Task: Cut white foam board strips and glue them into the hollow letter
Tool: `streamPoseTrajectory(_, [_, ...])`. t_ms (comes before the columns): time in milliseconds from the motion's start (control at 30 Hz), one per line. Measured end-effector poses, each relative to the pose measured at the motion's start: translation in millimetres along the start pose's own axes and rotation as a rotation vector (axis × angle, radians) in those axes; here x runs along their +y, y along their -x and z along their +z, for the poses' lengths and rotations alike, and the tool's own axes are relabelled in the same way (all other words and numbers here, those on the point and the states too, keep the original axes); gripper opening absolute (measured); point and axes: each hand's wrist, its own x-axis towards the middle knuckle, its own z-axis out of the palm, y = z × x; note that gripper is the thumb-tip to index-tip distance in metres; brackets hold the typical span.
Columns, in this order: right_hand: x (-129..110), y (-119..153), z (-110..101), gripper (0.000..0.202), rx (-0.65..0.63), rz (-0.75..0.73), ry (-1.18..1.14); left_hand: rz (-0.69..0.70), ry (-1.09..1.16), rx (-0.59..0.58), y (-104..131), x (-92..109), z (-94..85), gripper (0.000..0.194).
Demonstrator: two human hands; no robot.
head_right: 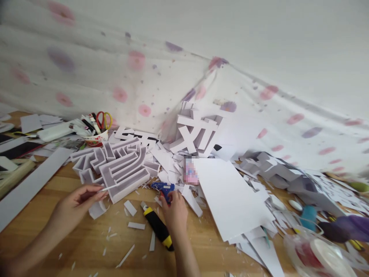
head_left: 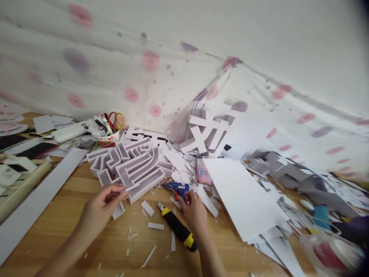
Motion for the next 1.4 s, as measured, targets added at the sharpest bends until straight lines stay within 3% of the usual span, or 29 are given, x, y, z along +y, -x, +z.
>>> streamPoseTrajectory(67, [17, -9, 1, 0.029, 0.030, 0.036, -0.027, 0.064, -0.033, 0.007, 3, -2, 11.2, 0.032])
streamPoseTrajectory(133, [23, -15, 6, 0.034, -0.033, 0.056, -0.049, 0.129, -0.071, -0.003, 6, -2, 19.6, 0.027])
streamPoseTrajectory(233, [20, -20, 14, 0.031, -0.142, 0.090, -0.042, 0.185, -0.104, -0.035, 9, -4, 26.2, 0.022])
streamPoseTrajectory(367, [15, -23, 15, 0.025, -0.179, 0.143, -0.192, 0.175, -0.089, -0.031, 9, -6, 28.4, 0.025])
streamPoseTrajectory(567, [19, -17, -2, 0.034, -0.313, 0.145, -0.794, -0.042, 0.177, 0.007, 10, 3, 35.1, 0.039])
streamPoseTrajectory(767, [15, -13, -25, 0.038, -0.361, 0.058, -0.955, -0.106, 0.374, -0.048, 9, 18, 49.4, 0.041])
streamPoseTrajectory(867, [13, -10, -31, 0.033, -0.352, 0.058, -1.027, -0.273, 0.515, -0.070, 9, 27, 52.6, 0.039])
streamPoseTrajectory(1000, [9, -5, -34, 0.031, -0.376, 0.067, -1.084, -0.593, 0.779, -0.054, 6, 41, 54.0, 0.017])
streamPoseTrajectory(1100, [4, -2, -34, 0.035, -0.390, 0.093, -1.112, -0.740, 0.906, -0.141, 4, 50, 57.6, 0.011])
streamPoseTrajectory(1200, [0, -1, -32, 0.035, -0.382, 0.110, -1.130, -0.668, 0.829, -0.208, 5, 53, 65.0, 0.011])
streamPoseTrajectory(1400, [-4, -1, -28, 0.033, -0.360, 0.112, -1.154, -0.327, 0.222, -0.207, 5, 44, 79.3, 0.046])
